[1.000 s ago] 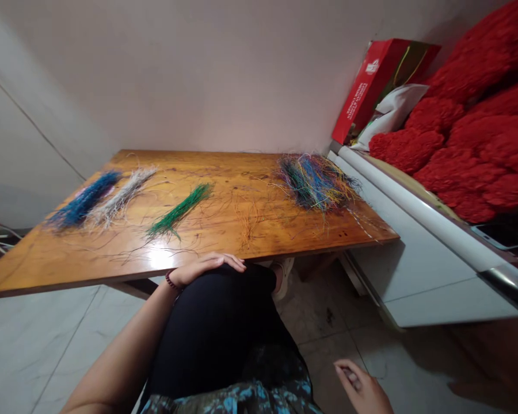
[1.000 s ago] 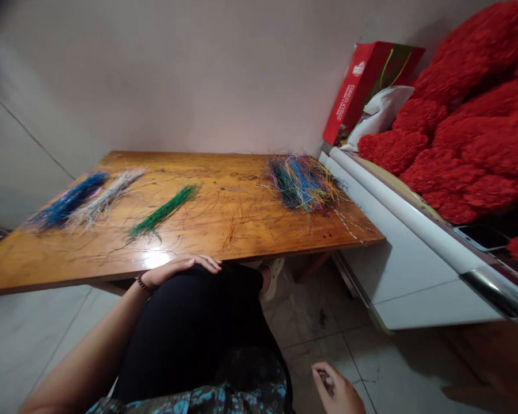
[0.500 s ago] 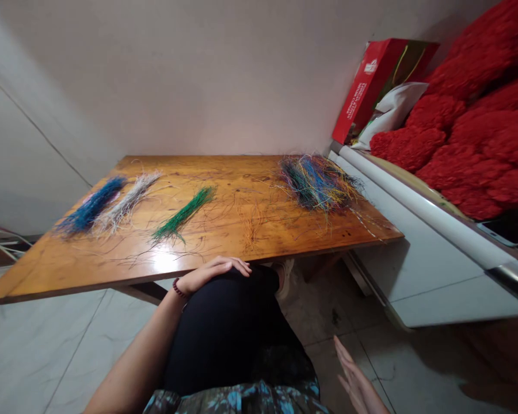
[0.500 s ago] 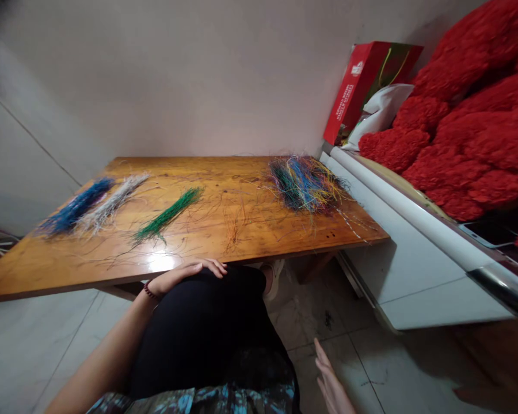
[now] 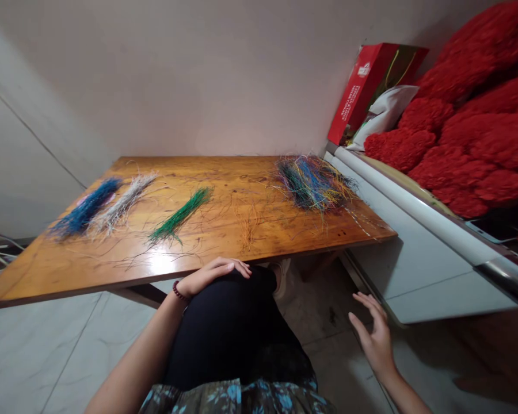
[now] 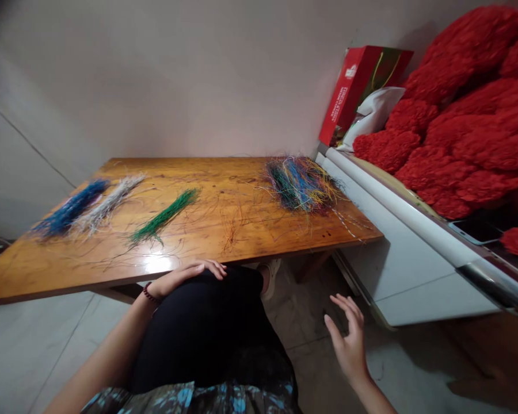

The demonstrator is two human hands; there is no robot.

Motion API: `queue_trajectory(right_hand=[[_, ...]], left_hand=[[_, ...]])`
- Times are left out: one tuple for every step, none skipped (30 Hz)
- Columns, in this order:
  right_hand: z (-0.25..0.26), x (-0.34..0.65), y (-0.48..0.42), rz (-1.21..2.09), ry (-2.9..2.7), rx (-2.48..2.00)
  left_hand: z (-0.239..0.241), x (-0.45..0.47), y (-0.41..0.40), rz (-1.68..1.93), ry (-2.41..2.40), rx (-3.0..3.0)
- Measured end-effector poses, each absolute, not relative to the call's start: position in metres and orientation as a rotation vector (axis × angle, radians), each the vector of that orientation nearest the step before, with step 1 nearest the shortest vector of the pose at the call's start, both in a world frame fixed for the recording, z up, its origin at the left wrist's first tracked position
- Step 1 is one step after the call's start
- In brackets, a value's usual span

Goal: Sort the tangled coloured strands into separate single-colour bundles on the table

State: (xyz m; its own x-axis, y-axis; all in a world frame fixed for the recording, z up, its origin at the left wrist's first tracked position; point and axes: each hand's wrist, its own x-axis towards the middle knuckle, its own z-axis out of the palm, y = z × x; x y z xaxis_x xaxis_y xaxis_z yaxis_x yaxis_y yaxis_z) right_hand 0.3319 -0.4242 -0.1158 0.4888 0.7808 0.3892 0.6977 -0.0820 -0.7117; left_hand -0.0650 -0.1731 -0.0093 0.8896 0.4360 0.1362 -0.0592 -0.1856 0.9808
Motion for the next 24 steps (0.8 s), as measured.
queue_trajectory(right_hand=[[-0.111, 0.332, -0.416, -0.04, -1.266, -1.792], [-0.105, 0.331, -0.406, -0.184, -1.278, -1.768], [-0.097, 0.329, -0.394, -0.31, -1.286, -1.748], [-0.089, 0.326, -0.38, -0.413, -1.289, -1.735], [-0.079, 0.323, -0.364, -0.494, -1.295, -1.737], [-0.069, 0.321, -0.347, -0.562, -1.306, -1.754], [-0.059, 0.321, -0.328, -0.602, -1.327, -1.794], [-0.049, 0.323, -0.309, -0.624, -1.342, -1.835], [-0.039, 0.326, -0.29, -0.628, -1.362, -1.877], [-0.032, 0.331, -0.272, -0.606, -1.38, -1.915], [-0.025, 0.337, -0.255, -0.564, -1.397, -1.949], [-0.021, 0.343, -0.24, -0.506, -1.425, -1.989], [-0.018, 0.348, -0.226, -0.456, -1.454, -2.034], [-0.017, 0.353, -0.215, -0.418, -1.489, -2.089], [-0.018, 0.356, -0.205, -0.387, -1.526, -2.149], [-0.019, 0.359, -0.196, -0.363, -1.562, -2.211], [-0.022, 0.36, -0.189, -0.345, -1.596, -2.271], [-0.025, 0.361, -0.184, -0.33, -1.624, -2.326], [-0.028, 0.361, -0.179, -0.318, -1.645, -2.372], [-0.031, 0.361, -0.174, -0.307, -1.66, -2.409], [-0.034, 0.361, -0.17, -0.294, -1.671, -2.436], [-0.036, 0.361, -0.167, -0.28, -1.681, -2.454], [-0.038, 0.361, -0.165, -0.266, -1.691, -2.465], [-0.04, 0.361, -0.162, -0.259, -1.702, -2.469]], left_hand=[[-0.007, -0.065, -0.174, 0.458, 0.296, 1.703], [-0.005, -0.064, -0.175, 0.463, 0.299, 1.701], [-0.003, -0.064, -0.176, 0.468, 0.302, 1.701], [-0.002, -0.064, -0.177, 0.47, 0.305, 1.703], [0.0, -0.063, -0.178, 0.47, 0.306, 1.707], [0.001, -0.063, -0.179, 0.466, 0.305, 1.712], [0.001, -0.062, -0.179, 0.462, 0.304, 1.717], [0.002, -0.062, -0.18, 0.457, 0.301, 1.723], [0.002, -0.061, -0.181, 0.455, 0.298, 1.729], [0.003, -0.061, -0.183, 0.455, 0.297, 1.737], [0.003, -0.06, -0.184, 0.458, 0.304, 1.747], [0.004, -0.06, -0.186, 0.461, 0.318, 1.758], [0.006, -0.061, -0.189, 0.464, 0.338, 1.77], [0.008, -0.062, -0.192, 0.465, 0.363, 1.779], [0.011, -0.064, -0.196, 0.469, 0.392, 1.784], [0.014, -0.067, -0.201, 0.476, 0.427, 1.788], [0.017, -0.072, -0.207, 0.485, 0.468, 1.793], [0.02, -0.077, -0.215, 0.495, 0.518, 1.801], [0.022, -0.082, -0.224, 0.512, 0.579, 1.808], [0.022, -0.089, -0.235, 0.534, 0.652, 1.81], [0.019, -0.095, -0.246, 0.57, 0.741, 1.795], [0.014, -0.102, -0.257, 0.625, 0.844, 1.753], [0.006, -0.108, -0.267, 0.692, 0.963, 1.681], [-0.004, -0.115, -0.276, 0.765, 1.094, 1.585]])
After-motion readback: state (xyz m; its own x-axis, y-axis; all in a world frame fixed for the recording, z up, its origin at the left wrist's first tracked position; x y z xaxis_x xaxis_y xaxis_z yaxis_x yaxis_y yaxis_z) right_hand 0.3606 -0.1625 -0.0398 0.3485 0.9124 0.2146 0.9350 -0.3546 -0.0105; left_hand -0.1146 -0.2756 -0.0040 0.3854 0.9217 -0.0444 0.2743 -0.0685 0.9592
